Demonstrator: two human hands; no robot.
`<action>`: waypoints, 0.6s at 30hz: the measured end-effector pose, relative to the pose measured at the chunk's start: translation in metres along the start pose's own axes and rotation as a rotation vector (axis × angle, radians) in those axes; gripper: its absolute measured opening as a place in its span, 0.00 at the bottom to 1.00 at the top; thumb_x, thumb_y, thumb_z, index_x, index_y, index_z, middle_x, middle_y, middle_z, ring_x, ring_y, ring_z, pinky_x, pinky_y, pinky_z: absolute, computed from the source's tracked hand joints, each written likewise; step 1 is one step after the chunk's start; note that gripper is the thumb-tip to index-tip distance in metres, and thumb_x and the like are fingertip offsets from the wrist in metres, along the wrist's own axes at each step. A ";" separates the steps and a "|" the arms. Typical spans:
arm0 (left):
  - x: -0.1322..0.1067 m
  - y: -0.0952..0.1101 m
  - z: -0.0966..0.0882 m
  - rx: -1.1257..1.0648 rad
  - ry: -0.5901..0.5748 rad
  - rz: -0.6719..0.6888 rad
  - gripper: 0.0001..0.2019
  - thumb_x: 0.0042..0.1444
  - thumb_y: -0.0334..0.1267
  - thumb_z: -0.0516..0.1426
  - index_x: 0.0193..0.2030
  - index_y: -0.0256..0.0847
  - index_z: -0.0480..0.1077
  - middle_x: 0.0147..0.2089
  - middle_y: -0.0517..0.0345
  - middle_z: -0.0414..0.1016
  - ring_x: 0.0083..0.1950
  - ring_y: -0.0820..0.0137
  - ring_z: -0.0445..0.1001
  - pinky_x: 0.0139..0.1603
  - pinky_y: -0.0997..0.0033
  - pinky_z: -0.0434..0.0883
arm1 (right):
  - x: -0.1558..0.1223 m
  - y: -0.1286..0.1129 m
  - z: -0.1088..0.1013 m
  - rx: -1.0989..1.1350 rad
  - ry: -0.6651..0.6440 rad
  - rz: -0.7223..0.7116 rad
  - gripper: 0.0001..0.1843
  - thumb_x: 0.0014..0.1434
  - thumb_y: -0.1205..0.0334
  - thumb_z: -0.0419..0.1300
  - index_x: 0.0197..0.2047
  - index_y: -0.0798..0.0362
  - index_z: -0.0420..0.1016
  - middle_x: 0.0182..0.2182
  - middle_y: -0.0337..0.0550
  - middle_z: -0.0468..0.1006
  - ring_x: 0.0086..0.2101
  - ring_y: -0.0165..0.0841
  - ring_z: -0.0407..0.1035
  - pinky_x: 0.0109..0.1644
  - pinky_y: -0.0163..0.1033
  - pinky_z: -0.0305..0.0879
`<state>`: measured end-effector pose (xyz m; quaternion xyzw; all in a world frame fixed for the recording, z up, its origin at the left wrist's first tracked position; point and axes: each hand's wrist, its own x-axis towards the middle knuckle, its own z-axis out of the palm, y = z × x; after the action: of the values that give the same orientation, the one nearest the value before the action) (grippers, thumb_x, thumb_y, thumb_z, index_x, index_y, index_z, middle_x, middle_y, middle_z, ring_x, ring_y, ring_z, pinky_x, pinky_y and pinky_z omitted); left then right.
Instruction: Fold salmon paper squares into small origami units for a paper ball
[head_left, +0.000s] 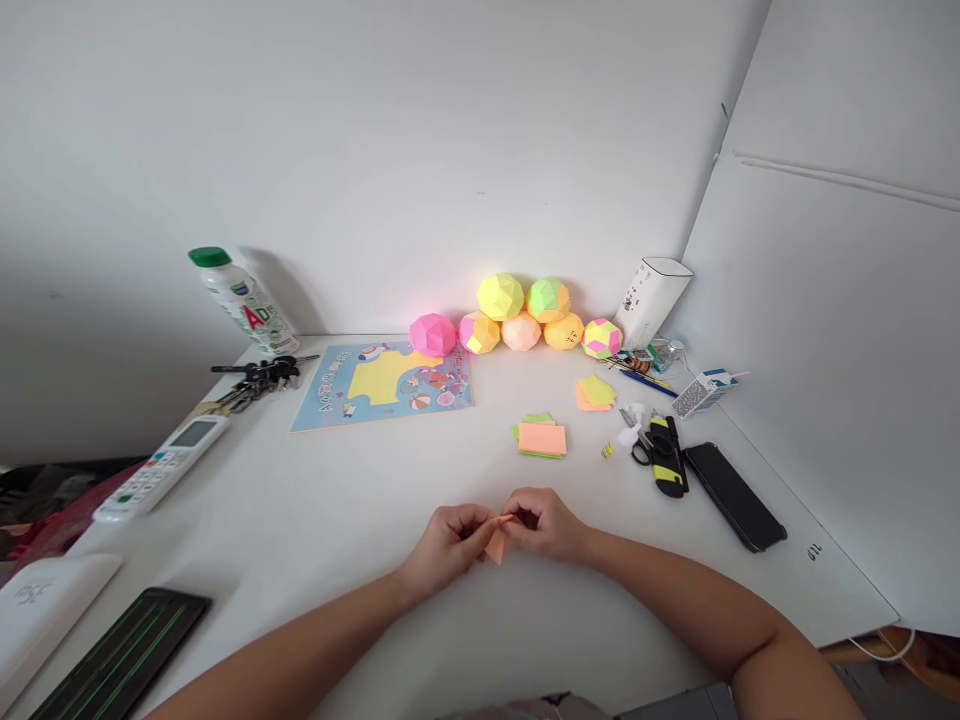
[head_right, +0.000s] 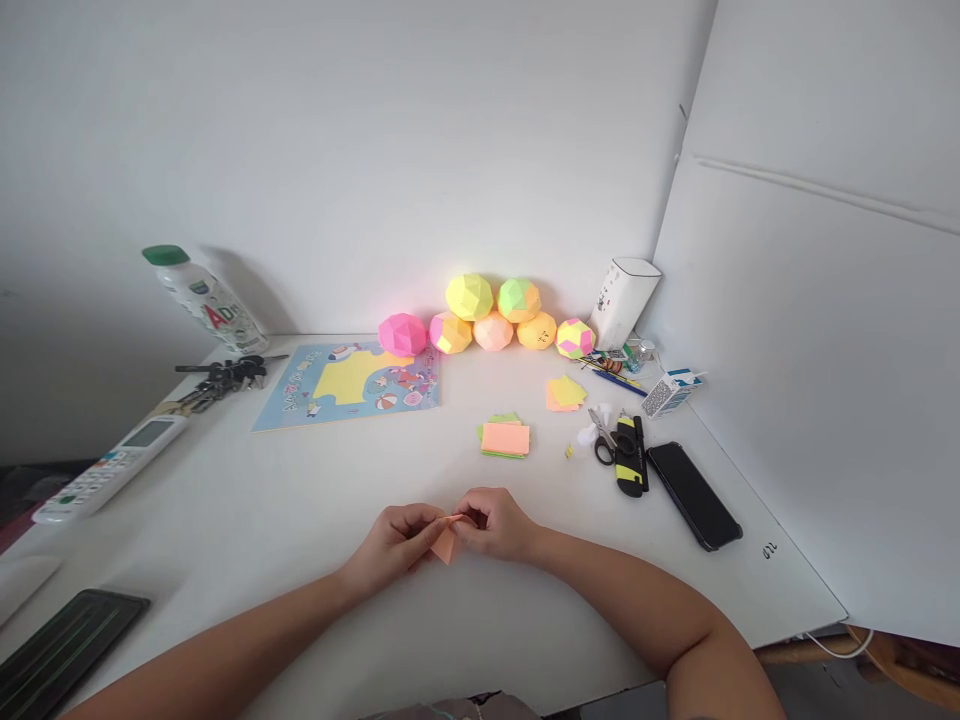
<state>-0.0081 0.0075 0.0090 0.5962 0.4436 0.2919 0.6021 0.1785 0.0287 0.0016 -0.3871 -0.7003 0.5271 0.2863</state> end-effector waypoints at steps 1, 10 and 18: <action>0.000 0.000 0.001 0.018 0.003 0.015 0.20 0.56 0.50 0.52 0.27 0.35 0.70 0.20 0.63 0.62 0.19 0.79 0.55 0.19 0.78 0.53 | 0.000 0.001 0.000 -0.013 0.001 -0.014 0.05 0.52 0.64 0.57 0.26 0.56 0.68 0.22 0.35 0.64 0.22 0.24 0.55 0.23 0.30 0.52; -0.001 0.002 0.004 0.084 0.003 0.058 0.18 0.57 0.49 0.51 0.25 0.36 0.68 0.21 0.62 0.64 0.22 0.77 0.57 0.22 0.77 0.57 | 0.000 -0.004 -0.001 -0.017 -0.047 0.023 0.07 0.49 0.66 0.57 0.22 0.55 0.63 0.19 0.33 0.62 0.20 0.24 0.54 0.21 0.30 0.51; -0.001 -0.004 0.003 0.139 -0.001 0.092 0.18 0.57 0.46 0.51 0.25 0.35 0.69 0.21 0.61 0.64 0.22 0.77 0.56 0.22 0.77 0.55 | 0.000 0.004 0.001 -0.051 -0.035 0.002 0.05 0.47 0.66 0.57 0.23 0.54 0.62 0.21 0.34 0.63 0.21 0.24 0.54 0.22 0.30 0.52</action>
<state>-0.0066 0.0047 0.0046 0.6564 0.4346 0.2873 0.5456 0.1785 0.0286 -0.0029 -0.3858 -0.7180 0.5160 0.2634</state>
